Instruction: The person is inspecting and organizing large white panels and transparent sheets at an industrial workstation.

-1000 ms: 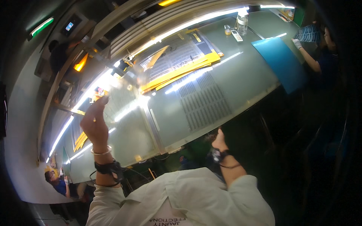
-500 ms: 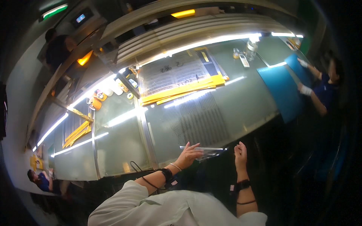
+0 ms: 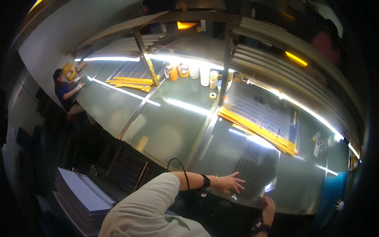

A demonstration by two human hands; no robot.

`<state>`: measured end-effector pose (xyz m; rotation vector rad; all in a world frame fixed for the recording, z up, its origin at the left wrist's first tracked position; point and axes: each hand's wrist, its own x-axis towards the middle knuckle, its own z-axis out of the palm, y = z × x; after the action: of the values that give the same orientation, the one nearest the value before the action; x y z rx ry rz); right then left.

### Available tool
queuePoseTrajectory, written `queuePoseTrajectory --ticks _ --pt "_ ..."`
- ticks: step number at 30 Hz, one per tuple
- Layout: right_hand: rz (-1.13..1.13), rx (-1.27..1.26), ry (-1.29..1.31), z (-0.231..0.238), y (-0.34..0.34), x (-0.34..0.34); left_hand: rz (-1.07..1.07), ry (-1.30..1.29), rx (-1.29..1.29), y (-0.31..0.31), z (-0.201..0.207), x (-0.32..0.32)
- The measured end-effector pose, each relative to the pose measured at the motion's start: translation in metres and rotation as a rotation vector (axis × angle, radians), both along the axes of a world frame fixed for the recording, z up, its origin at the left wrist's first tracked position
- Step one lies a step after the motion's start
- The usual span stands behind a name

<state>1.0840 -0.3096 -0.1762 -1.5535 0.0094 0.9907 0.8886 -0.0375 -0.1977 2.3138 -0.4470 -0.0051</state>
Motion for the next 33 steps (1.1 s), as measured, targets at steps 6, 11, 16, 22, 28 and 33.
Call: queuePoseTrajectory --ticks 6,11,16,22,28,33 --pt "-0.027 0.066 -0.312 0.033 0.012 -0.059 -0.059 -0.122 0.039 0.001 0.007 0.007" --pt "-0.112 -0.567 -1.263 -0.041 0.038 -0.001 -0.106 -0.067 0.114 0.013 0.004 0.018" --pt "-0.117 -0.091 0.141 -0.010 0.058 0.025 -0.127 -0.040 0.135 0.031 0.003 0.016" --pt "0.054 -0.745 -1.502 -0.041 0.018 0.030 -0.234 -0.110 0.182 0.029 0.000 0.032" --pt "0.066 -0.439 -0.182 0.009 0.069 0.032 -0.274 -0.086 0.275 0.044 0.012 0.032" --pt "0.186 -0.381 -0.475 -0.006 0.055 0.030 -0.287 -0.085 0.253 0.040 0.016 0.036"
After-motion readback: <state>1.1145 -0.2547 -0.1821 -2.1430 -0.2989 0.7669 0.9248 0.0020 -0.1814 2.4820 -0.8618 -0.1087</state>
